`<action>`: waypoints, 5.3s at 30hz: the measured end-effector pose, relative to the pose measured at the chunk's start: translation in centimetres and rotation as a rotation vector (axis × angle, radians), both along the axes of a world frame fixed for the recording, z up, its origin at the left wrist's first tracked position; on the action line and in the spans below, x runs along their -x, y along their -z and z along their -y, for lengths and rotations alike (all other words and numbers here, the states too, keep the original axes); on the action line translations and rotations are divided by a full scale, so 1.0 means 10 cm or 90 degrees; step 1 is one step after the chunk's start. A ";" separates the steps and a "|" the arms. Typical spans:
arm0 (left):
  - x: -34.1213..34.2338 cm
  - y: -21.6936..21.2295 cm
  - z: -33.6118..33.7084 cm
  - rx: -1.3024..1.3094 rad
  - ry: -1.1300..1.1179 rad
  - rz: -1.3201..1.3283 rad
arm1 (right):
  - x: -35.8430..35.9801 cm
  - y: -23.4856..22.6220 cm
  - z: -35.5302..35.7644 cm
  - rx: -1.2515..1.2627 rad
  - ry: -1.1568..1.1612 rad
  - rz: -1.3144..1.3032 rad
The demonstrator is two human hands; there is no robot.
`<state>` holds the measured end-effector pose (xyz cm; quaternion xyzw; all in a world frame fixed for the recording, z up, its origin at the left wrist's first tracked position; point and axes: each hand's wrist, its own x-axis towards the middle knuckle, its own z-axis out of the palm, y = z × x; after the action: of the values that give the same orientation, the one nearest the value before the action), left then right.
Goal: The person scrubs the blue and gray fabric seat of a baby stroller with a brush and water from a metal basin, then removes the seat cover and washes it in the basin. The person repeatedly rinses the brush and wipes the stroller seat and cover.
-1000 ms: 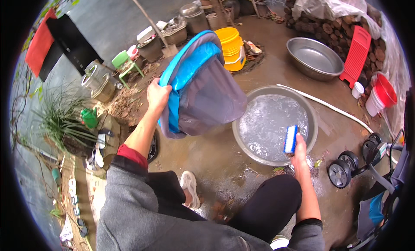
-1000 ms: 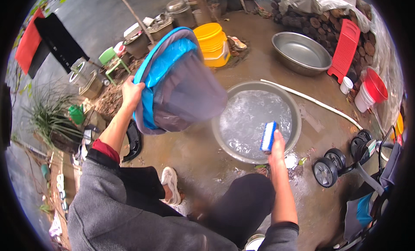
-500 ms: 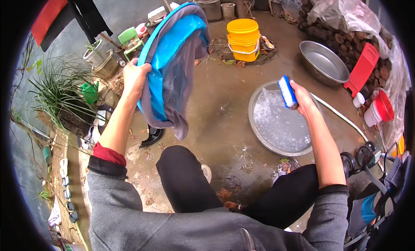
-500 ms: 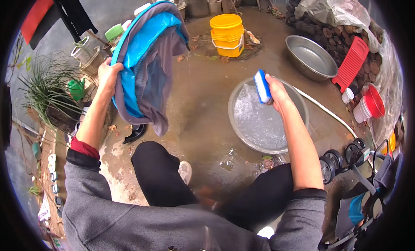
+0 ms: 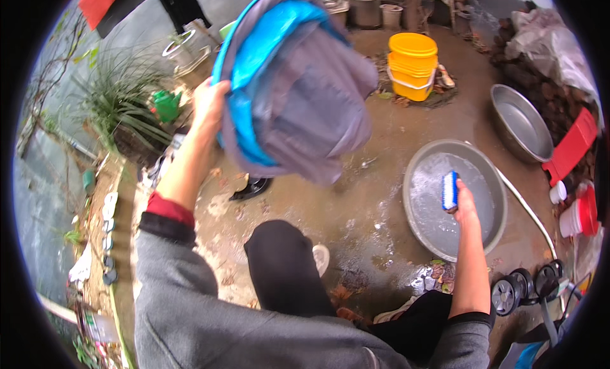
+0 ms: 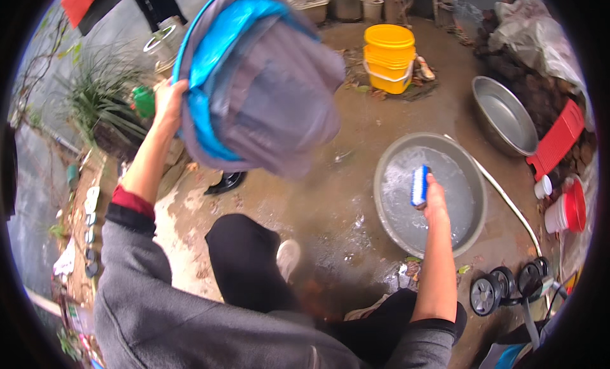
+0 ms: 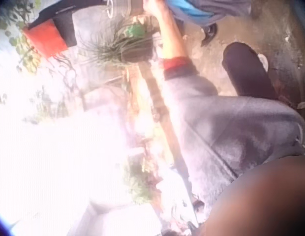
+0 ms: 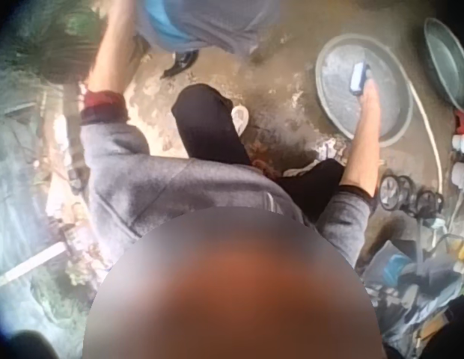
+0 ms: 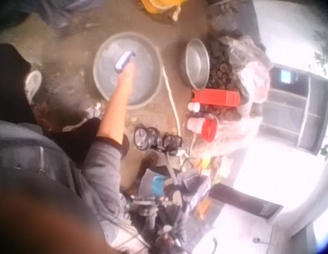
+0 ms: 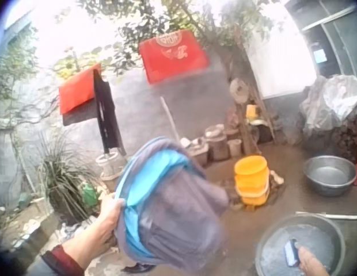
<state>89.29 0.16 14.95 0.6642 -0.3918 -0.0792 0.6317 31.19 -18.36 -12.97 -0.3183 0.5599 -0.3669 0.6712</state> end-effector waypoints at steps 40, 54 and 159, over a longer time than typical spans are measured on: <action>-0.46 4.07 -0.45 -0.661 0.117 0.611 | 0.58 -0.16 -0.46 0.093 -0.288 -0.679; 4.19 2.86 1.44 -0.526 0.791 0.519 | 0.91 1.78 -0.32 0.122 -0.384 -0.908; 6.36 0.82 2.39 -0.463 0.631 -0.344 | 3.90 -2.73 -1.95 0.093 0.095 -0.696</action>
<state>25.72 -23.75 6.80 0.5332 -0.4267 -0.6505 0.3324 -7.83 1.14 14.33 -0.4676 0.8208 -0.2330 0.2312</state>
